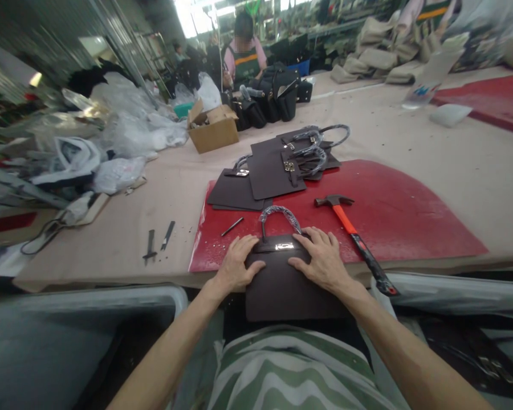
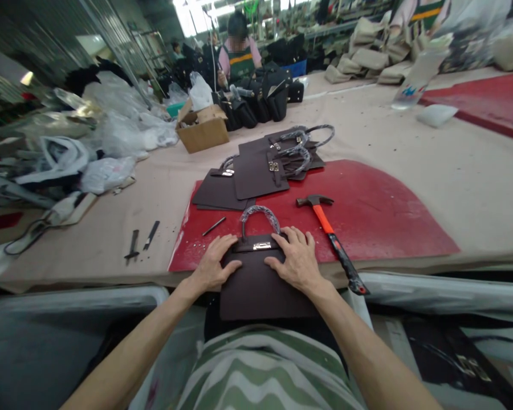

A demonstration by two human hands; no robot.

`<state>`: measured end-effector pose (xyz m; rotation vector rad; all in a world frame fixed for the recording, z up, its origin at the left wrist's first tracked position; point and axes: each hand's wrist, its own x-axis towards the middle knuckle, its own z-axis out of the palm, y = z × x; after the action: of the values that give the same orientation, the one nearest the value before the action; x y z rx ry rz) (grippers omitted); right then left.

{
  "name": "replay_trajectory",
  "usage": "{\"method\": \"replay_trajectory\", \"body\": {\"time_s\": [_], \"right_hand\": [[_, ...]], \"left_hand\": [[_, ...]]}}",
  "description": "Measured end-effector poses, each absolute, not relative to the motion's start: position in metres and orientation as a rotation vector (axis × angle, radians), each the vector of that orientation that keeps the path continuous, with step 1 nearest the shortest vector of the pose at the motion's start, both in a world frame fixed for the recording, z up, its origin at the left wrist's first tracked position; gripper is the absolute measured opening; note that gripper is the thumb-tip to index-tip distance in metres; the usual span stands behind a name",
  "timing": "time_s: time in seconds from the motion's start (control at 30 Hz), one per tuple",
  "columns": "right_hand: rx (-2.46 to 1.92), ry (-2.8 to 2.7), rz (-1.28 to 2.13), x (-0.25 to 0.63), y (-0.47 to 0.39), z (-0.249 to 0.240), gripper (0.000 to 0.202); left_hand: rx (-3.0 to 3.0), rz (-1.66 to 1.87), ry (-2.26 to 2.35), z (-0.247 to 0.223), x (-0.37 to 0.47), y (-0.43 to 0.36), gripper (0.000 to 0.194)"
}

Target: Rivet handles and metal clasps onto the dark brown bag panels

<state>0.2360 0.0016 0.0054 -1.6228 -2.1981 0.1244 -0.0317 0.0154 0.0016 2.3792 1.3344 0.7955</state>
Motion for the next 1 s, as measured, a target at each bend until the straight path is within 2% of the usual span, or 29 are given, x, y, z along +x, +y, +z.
{"method": "replay_trajectory", "body": {"time_s": [0.07, 0.1, 0.23, 0.43, 0.73, 0.83, 1.0], "right_hand": [[-1.583, -2.218, 0.151, 0.24, 0.002, 0.008, 0.056], [-1.576, -2.225, 0.157, 0.24, 0.002, 0.009, 0.055], [-1.599, -2.231, 0.144, 0.237, 0.002, 0.012, 0.055], [-1.575, -2.237, 0.097, 0.238, 0.002, 0.01, 0.057], [-1.626, -2.25, -0.162, 0.213, -0.013, 0.019, 0.067], [-1.455, -2.438, -0.029, 0.199, -0.01, 0.02, 0.071], [-1.454, -2.463, 0.248, 0.189, 0.005, 0.021, 0.06]], "left_hand": [[2.436, 0.778, 1.325, -0.002, -0.041, 0.004, 0.067], [2.453, 0.783, 1.335, -0.003, -0.042, 0.001, 0.068], [2.484, 0.791, 1.375, -0.003, -0.038, -0.001, 0.057], [2.516, 0.682, 1.308, 0.001, -0.04, -0.002, 0.089], [2.576, 0.682, 1.289, -0.004, -0.042, -0.004, 0.088], [2.565, 0.678, 1.301, -0.005, -0.041, -0.004, 0.084], [2.542, 0.683, 1.31, -0.007, -0.041, -0.006, 0.082]]}}
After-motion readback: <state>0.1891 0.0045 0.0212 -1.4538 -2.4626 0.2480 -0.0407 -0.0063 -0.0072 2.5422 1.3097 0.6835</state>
